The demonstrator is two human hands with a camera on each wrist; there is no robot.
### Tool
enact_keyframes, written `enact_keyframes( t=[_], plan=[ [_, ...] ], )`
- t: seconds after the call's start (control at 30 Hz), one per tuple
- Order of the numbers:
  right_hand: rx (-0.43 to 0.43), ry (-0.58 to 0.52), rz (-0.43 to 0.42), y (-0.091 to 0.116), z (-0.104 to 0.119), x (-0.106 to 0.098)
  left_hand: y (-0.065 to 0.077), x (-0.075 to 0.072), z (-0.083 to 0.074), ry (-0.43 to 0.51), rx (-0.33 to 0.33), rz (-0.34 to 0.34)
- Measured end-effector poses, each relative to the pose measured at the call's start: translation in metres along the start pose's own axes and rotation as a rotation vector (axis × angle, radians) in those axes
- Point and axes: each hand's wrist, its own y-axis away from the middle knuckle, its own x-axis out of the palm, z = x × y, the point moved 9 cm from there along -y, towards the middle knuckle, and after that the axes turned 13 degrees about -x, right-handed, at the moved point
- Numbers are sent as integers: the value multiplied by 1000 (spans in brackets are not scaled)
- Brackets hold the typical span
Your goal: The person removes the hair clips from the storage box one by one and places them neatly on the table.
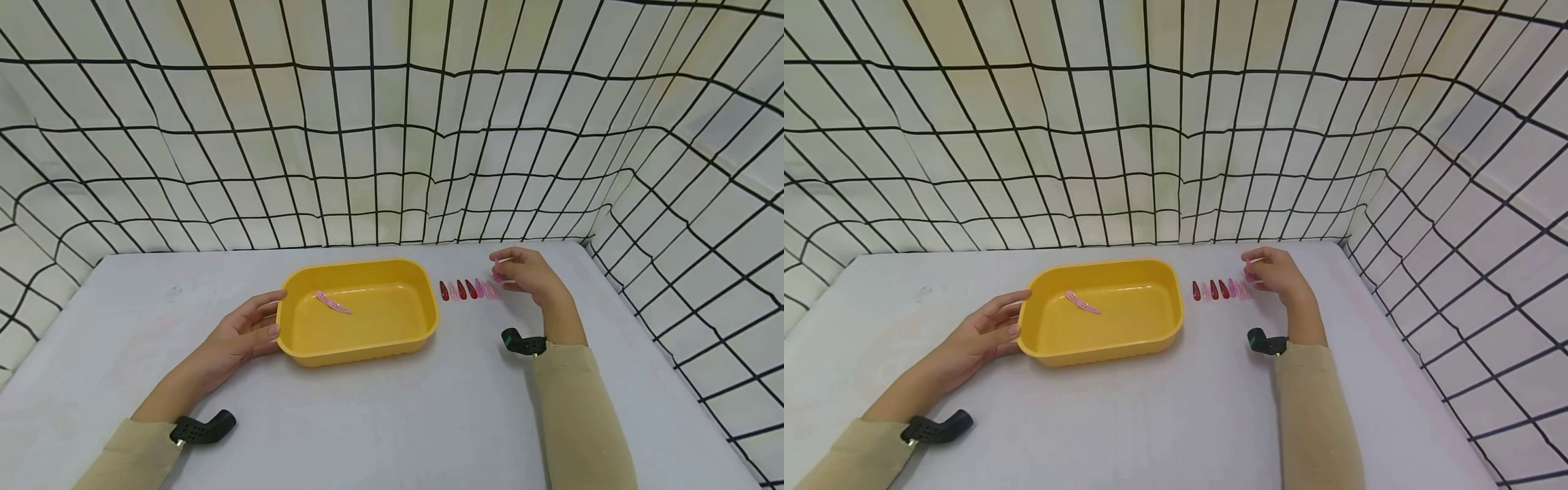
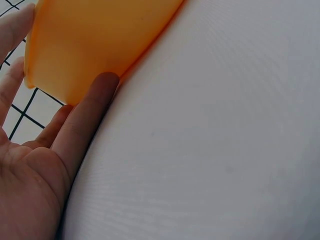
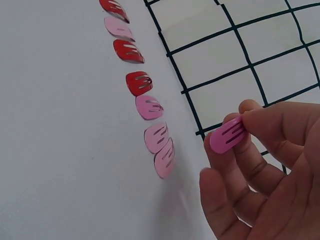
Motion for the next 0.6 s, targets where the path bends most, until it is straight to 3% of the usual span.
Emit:
enact_keyframes(
  t=[0.37,0.6],
  plan=[
    [88,103,-27,-1,-18,-4,0,1,-2,7,30,32],
    [83,135,-10,-2,-22,-2,0,1,-1,-6,29,28]
  ],
)
